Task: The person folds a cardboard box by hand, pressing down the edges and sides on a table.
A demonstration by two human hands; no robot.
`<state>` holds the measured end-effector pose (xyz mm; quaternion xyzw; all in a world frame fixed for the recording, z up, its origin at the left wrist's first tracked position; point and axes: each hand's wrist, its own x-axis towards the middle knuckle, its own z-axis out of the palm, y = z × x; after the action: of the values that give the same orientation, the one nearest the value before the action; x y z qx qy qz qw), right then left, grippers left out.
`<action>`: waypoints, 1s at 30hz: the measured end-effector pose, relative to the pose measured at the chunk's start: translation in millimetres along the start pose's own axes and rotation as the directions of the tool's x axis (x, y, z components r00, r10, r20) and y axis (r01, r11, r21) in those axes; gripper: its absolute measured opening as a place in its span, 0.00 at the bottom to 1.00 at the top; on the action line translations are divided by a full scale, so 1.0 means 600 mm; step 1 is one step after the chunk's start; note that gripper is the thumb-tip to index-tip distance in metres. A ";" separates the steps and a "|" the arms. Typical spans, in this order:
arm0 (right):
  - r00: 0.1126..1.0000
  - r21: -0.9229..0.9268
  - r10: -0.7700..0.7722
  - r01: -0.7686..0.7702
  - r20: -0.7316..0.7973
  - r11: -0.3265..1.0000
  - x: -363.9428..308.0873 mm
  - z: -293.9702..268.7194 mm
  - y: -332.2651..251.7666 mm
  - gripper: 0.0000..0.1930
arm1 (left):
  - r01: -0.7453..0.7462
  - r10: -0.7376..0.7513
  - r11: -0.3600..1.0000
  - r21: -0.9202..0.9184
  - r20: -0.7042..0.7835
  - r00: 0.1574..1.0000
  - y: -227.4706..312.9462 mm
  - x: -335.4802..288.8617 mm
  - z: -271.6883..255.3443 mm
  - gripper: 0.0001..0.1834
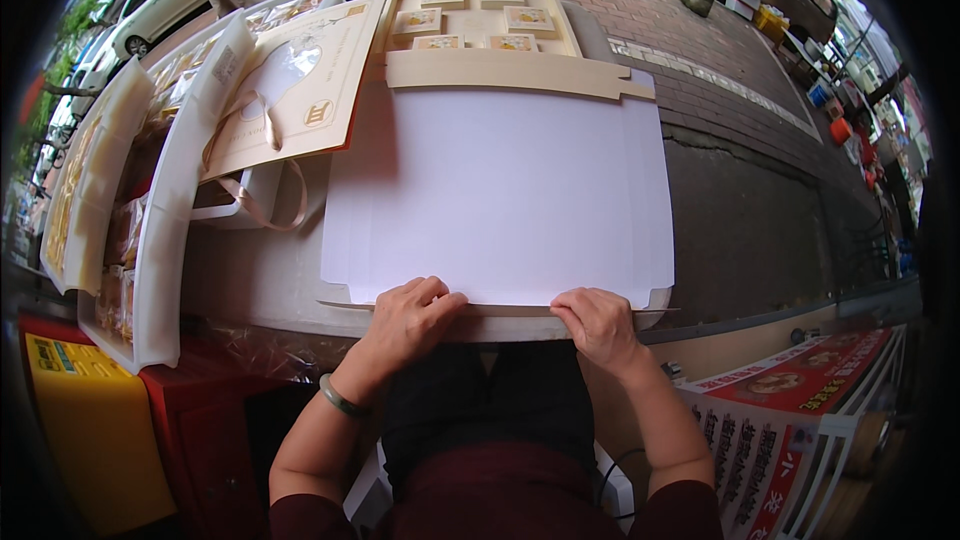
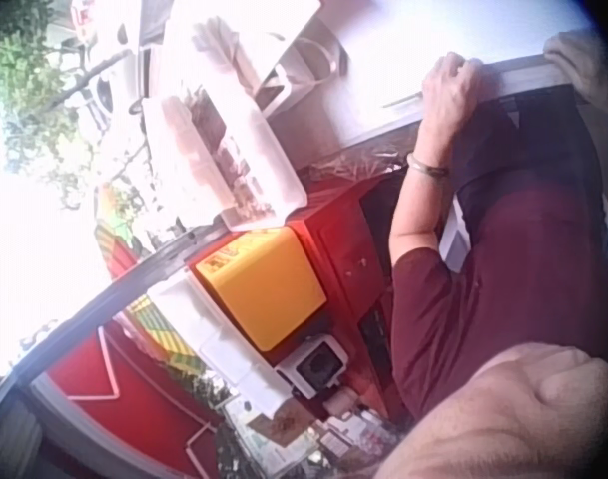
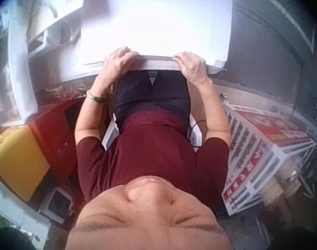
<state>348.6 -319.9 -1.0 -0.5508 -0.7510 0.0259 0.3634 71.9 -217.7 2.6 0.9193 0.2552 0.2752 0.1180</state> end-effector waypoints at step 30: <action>1.000 -0.175 0.010 -0.014 -0.023 0.985 0.017 0.020 0.017 0.12 | 0.117 -0.124 0.978 0.175 0.025 0.992 -0.018 0.014 0.037 0.15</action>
<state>348.8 -302.8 -9.1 -0.5853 -0.7429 -0.0441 0.3219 86.0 -205.7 -16.0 0.9137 0.3312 0.2280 0.0588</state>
